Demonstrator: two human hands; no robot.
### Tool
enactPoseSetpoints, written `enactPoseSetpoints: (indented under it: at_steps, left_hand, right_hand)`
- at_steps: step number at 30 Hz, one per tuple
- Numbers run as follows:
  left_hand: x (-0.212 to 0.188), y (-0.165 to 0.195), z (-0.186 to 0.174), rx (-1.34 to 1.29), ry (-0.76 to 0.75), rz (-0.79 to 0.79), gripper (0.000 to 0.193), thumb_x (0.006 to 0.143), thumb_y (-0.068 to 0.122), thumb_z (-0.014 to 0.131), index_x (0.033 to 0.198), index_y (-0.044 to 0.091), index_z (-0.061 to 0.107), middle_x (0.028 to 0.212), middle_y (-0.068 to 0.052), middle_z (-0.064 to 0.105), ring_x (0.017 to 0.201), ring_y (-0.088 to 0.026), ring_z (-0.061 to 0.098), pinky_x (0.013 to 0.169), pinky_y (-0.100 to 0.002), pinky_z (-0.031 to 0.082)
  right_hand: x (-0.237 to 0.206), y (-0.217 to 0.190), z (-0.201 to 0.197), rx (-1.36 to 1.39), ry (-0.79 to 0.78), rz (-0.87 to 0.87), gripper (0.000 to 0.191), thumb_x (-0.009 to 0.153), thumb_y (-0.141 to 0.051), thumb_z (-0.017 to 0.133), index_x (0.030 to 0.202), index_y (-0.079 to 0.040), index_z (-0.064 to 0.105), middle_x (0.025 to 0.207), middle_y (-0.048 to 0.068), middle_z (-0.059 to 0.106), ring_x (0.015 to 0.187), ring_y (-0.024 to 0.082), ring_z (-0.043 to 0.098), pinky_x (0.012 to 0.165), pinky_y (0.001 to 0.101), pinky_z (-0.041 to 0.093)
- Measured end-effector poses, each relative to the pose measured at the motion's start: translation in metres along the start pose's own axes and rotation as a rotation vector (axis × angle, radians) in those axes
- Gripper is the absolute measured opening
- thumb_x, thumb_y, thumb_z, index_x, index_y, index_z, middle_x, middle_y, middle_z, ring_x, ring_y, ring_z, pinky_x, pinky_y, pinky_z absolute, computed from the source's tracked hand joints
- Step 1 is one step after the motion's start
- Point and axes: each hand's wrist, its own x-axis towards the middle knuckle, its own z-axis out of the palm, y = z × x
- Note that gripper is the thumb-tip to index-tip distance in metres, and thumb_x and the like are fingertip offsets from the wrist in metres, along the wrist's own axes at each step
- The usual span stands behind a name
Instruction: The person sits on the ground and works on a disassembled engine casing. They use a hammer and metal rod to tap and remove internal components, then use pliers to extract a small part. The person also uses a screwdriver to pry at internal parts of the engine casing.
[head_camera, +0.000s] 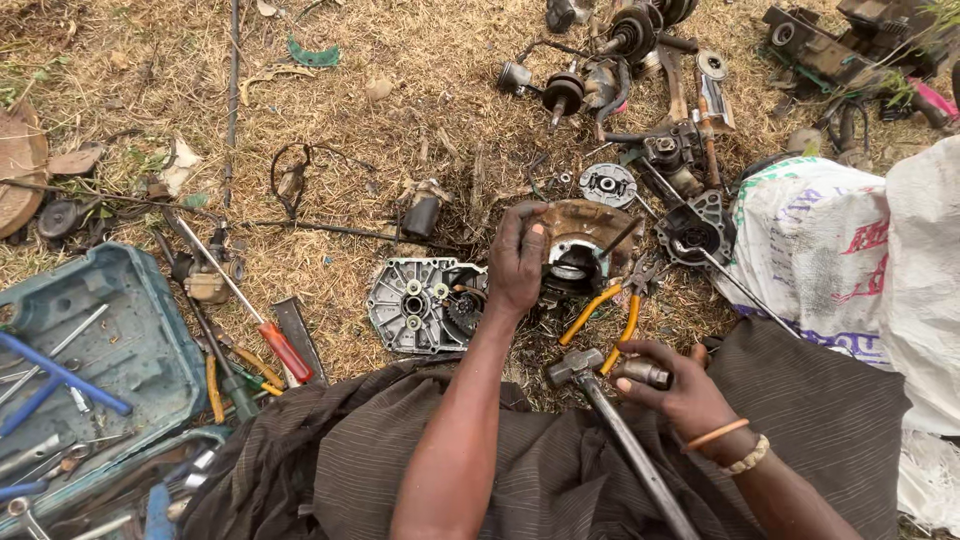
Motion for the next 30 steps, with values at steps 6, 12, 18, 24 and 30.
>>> enactPoseSetpoints:
  at_steps: [6,12,18,24,30]
  left_hand:
    - [0.001,-0.003,0.004,0.036,-0.025,-0.076,0.036,0.107,0.045,0.043,0.131,0.024,0.060,0.103,-0.004,0.066,0.085,-0.019,0.066,0.074,-0.040,0.065]
    - [0.001,-0.001,0.004,0.004,0.021,0.098,0.033,0.110,0.044,0.041,0.129,0.023,0.057,0.123,-0.006,0.067,0.103,-0.019,0.068,0.084,-0.042,0.063]
    - [0.002,0.005,0.006,0.009,0.008,-0.020,0.032,0.107,0.042,0.042,0.128,0.024,0.058,0.119,-0.005,0.066,0.093,-0.019,0.069,0.078,-0.039,0.066]
    - [0.004,0.010,0.007,0.019,0.027,0.036,0.031,0.108,0.041,0.044,0.128,0.023,0.059,0.117,-0.004,0.065,0.094,-0.017,0.068,0.078,-0.037,0.065]
    - [0.005,0.015,0.010,0.049,0.025,0.032,0.033,0.109,0.043,0.043,0.128,0.022,0.059,0.114,-0.003,0.065,0.091,-0.016,0.068,0.078,-0.037,0.064]
  right_hand:
    - [-0.012,0.016,-0.019,0.536,-0.231,-0.087,0.057,0.079,0.003,0.070,0.131,-0.009,0.049,0.112,0.020,0.067,0.110,0.038,0.073,0.088,0.0419,0.066]
    - [-0.010,0.020,-0.027,0.478,-0.098,-0.085,0.031,0.096,-0.003,0.067,0.119,0.005,0.048,0.120,0.024,0.071,0.104,0.040,0.074,0.069,0.0396,0.059]
    - [-0.016,-0.001,-0.024,0.499,-0.177,-0.165,0.049,0.083,0.000,0.069,0.131,-0.003,0.058,0.119,0.013,0.069,0.102,0.026,0.070,0.087,0.0363,0.060]
    - [-0.008,-0.035,-0.047,0.504,-0.021,-0.120,0.041,0.101,-0.033,0.049,0.126,-0.002,0.061,0.108,0.018,0.072,0.100,0.028,0.071,0.082,0.0390,0.060]
    - [0.011,-0.081,-0.065,0.572,-0.125,-0.147,0.045,0.106,-0.035,0.049,0.118,0.006,0.064,0.099,0.019,0.069,0.101,0.031,0.071,0.094,0.0405,0.060]
